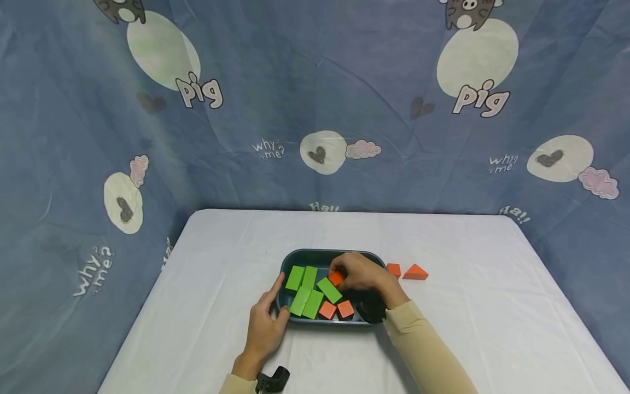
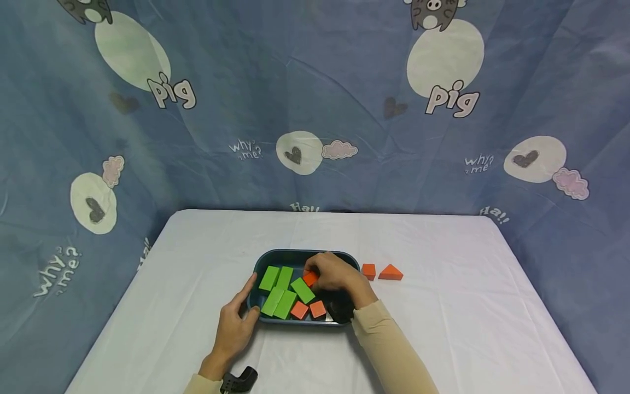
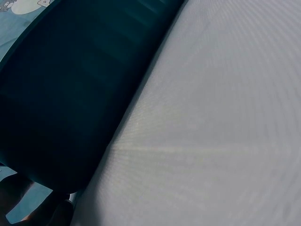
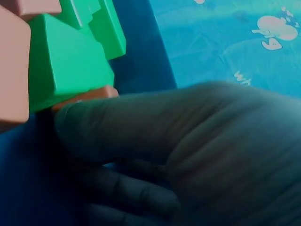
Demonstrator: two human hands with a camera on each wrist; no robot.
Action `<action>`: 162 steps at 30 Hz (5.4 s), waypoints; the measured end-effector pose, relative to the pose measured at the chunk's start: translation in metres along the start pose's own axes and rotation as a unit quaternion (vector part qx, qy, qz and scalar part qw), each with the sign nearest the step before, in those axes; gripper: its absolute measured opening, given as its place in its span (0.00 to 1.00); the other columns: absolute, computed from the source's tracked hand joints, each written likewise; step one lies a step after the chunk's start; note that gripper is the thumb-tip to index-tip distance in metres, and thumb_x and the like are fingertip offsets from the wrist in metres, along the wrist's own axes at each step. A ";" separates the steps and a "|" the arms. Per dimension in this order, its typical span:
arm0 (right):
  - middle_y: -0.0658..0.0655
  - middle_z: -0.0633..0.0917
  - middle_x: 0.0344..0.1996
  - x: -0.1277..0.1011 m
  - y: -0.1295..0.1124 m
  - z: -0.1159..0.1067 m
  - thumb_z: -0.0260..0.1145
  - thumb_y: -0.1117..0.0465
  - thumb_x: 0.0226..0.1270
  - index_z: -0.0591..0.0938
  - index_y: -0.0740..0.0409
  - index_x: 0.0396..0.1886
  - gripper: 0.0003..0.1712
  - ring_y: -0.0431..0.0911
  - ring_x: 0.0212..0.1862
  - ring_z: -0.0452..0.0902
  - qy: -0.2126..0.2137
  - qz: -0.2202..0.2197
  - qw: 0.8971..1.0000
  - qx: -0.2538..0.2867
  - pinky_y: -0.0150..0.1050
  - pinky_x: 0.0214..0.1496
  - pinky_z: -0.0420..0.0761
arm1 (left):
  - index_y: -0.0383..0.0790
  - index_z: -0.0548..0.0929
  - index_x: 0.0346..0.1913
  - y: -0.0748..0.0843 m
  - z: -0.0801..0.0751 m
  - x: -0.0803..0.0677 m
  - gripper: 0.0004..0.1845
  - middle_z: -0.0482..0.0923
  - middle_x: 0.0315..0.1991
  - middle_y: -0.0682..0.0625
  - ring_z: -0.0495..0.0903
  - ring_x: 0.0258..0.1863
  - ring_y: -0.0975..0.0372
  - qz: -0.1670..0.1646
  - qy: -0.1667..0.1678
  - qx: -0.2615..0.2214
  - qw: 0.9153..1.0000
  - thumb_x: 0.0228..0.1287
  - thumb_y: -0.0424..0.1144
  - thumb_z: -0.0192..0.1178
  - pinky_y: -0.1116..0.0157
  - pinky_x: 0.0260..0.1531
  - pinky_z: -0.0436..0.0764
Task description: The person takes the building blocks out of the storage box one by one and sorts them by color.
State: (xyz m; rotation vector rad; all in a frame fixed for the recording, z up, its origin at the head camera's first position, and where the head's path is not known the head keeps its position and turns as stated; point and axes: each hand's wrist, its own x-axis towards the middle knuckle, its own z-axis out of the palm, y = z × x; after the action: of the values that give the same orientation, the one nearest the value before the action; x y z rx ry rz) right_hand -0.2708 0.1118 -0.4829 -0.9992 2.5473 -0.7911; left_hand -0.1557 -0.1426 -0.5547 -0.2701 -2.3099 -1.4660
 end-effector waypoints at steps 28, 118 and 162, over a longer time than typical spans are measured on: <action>0.48 0.85 0.36 -0.020 0.001 -0.022 0.77 0.70 0.53 0.87 0.53 0.43 0.17 0.45 0.37 0.81 0.036 0.011 0.988 0.149 0.41 0.44 0.84 | 0.44 0.73 0.74 0.001 0.001 -0.001 0.41 0.80 0.62 0.42 0.78 0.62 0.53 -0.013 -0.002 0.002 1.000 0.52 0.24 0.59 0.80 0.62 0.64; 0.64 0.85 0.48 -0.190 0.121 -0.065 0.74 0.67 0.60 0.82 0.66 0.57 0.24 0.57 0.49 0.79 0.259 0.254 0.921 0.142 0.41 0.43 0.80 | 0.42 0.70 0.76 0.005 0.003 -0.001 0.41 0.70 0.72 0.48 0.68 0.71 0.53 -0.019 -0.013 -0.009 1.000 0.54 0.20 0.57 0.76 0.68 0.61; 0.64 0.81 0.46 -0.186 0.130 -0.035 0.74 0.69 0.57 0.78 0.66 0.63 0.32 0.54 0.44 0.73 0.270 0.268 0.920 0.095 0.44 0.46 0.74 | 0.29 0.71 0.71 0.033 -0.002 0.002 0.38 0.72 0.68 0.36 0.69 0.68 0.45 0.004 0.009 -0.009 1.000 0.52 0.17 0.56 0.80 0.66 0.59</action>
State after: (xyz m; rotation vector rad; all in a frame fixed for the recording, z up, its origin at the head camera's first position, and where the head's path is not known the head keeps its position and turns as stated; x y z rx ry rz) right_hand -0.2231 0.3336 -0.5185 0.0185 2.8860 -1.2277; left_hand -0.1454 -0.1299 -0.5259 -0.2691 -2.2803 -1.4802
